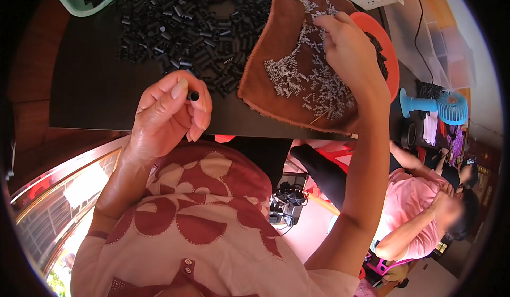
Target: The person picks up black plastic connector housings and small metal components from a table, inserting the metal pieces into the housings one by one.
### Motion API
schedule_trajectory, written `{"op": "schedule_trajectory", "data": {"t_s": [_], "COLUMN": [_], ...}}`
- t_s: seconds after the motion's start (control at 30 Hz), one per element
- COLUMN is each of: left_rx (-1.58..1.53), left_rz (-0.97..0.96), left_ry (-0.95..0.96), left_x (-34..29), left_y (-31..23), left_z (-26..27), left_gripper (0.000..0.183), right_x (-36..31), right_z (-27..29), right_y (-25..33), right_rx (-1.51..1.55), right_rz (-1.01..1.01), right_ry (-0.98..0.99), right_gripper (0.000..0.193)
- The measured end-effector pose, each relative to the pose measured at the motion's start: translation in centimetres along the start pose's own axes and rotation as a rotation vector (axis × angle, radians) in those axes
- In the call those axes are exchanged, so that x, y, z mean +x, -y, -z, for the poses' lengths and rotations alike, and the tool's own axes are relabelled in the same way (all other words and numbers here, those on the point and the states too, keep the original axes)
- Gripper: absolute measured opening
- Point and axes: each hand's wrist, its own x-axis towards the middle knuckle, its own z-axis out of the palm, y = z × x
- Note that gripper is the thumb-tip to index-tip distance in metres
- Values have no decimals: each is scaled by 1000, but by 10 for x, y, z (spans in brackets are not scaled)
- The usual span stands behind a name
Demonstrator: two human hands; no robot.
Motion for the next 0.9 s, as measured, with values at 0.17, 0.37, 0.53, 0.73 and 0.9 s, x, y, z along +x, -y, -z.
{"op": "schedule_trajectory", "data": {"t_s": [0.17, 0.37, 0.53, 0.73, 0.9], "left_rx": [-27, -39, 41, 34, -31], "left_rz": [-20, -44, -24, -58, -5], "left_ry": [16, 17, -40, -47, -87], "left_x": [1, 0, 1, -1, 0], "left_y": [4, 7, 3, 3, 0], "left_z": [3, 4, -6, -7, -6], "left_gripper": [31, 28, 36, 35, 33], "right_x": [-1, -7, -1, 13, 6], "right_z": [8, 13, 5, -2, 5], "right_y": [-8, 2, -6, -12, 2], "right_rx": [-18, 12, -2, -127, -7], "right_rz": [77, 16, 27, 107, 23], "right_ry": [60, 11, 52, 106, 34], "right_gripper": [18, 14, 10, 8, 8]}}
